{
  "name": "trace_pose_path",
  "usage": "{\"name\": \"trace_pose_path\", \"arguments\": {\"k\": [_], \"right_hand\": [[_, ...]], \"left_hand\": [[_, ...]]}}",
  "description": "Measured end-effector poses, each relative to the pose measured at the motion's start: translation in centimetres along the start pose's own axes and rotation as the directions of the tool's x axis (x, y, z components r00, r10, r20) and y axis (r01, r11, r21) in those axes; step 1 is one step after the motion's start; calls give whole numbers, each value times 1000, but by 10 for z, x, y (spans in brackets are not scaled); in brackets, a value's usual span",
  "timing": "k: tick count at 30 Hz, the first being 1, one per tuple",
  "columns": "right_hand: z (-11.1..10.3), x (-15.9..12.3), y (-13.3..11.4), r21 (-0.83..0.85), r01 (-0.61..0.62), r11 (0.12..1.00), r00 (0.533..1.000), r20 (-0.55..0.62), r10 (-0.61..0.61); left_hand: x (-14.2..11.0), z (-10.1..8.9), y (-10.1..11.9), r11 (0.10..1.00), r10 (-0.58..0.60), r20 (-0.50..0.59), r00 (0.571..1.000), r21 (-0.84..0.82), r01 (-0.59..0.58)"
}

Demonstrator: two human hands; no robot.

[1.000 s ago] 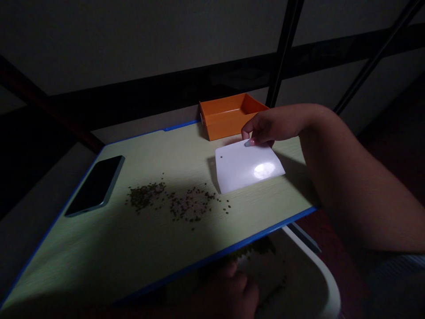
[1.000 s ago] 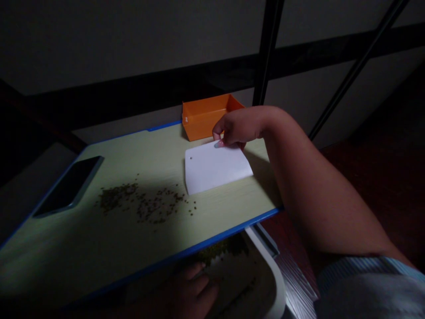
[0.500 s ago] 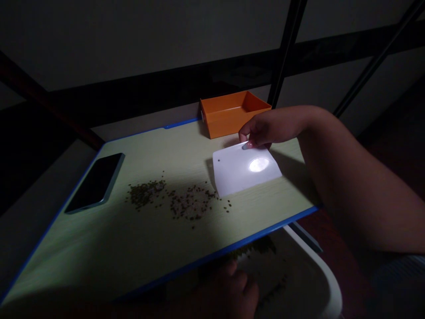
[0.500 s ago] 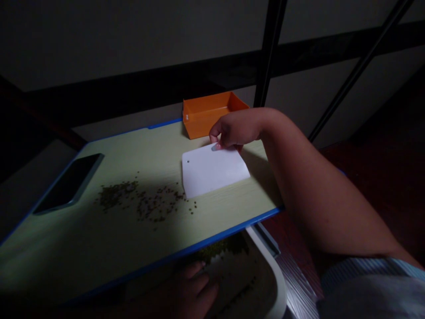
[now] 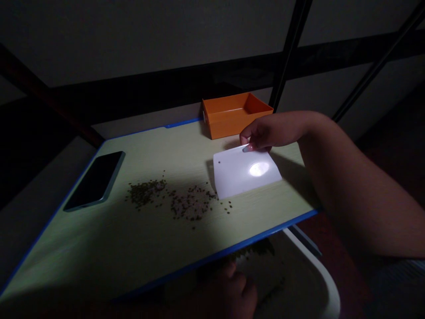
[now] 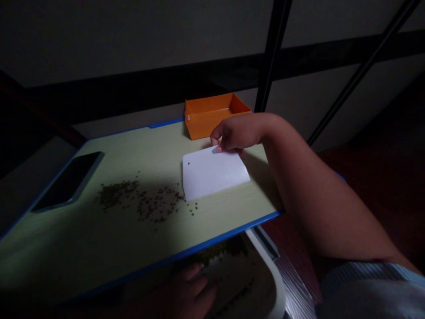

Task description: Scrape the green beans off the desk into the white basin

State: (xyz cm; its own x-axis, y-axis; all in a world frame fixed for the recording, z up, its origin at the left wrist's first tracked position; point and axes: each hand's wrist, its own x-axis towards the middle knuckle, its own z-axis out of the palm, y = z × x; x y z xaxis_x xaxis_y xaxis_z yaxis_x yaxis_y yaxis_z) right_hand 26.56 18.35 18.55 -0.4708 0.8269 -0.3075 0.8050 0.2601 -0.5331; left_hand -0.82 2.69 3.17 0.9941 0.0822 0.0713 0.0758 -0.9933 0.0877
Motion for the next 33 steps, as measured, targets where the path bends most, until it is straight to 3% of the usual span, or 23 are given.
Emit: {"name": "trace_pose_path", "arguments": {"k": [10,17,20,29,33], "right_hand": [[1,0,-2,17,26,1000,1000,-7,-26],[2,1,-4,16,48,999,999,23,-49],[3,2,-4,20,59,998,998,32,-59],[6,6,-1,68,112,991,994,-27,-110],[6,7,-2,55,135,989,991,-20,-134]], "left_hand": [[4,5,4,998,-51,-43,998,30,52],[8,13,12,961,-274,-153,950,-6,276],[10,14,15,947,-319,-166,933,-19,320],[13,3,12,953,-302,-122,945,-34,300],[13,3,13,965,-259,-160,953,-10,260]]}}
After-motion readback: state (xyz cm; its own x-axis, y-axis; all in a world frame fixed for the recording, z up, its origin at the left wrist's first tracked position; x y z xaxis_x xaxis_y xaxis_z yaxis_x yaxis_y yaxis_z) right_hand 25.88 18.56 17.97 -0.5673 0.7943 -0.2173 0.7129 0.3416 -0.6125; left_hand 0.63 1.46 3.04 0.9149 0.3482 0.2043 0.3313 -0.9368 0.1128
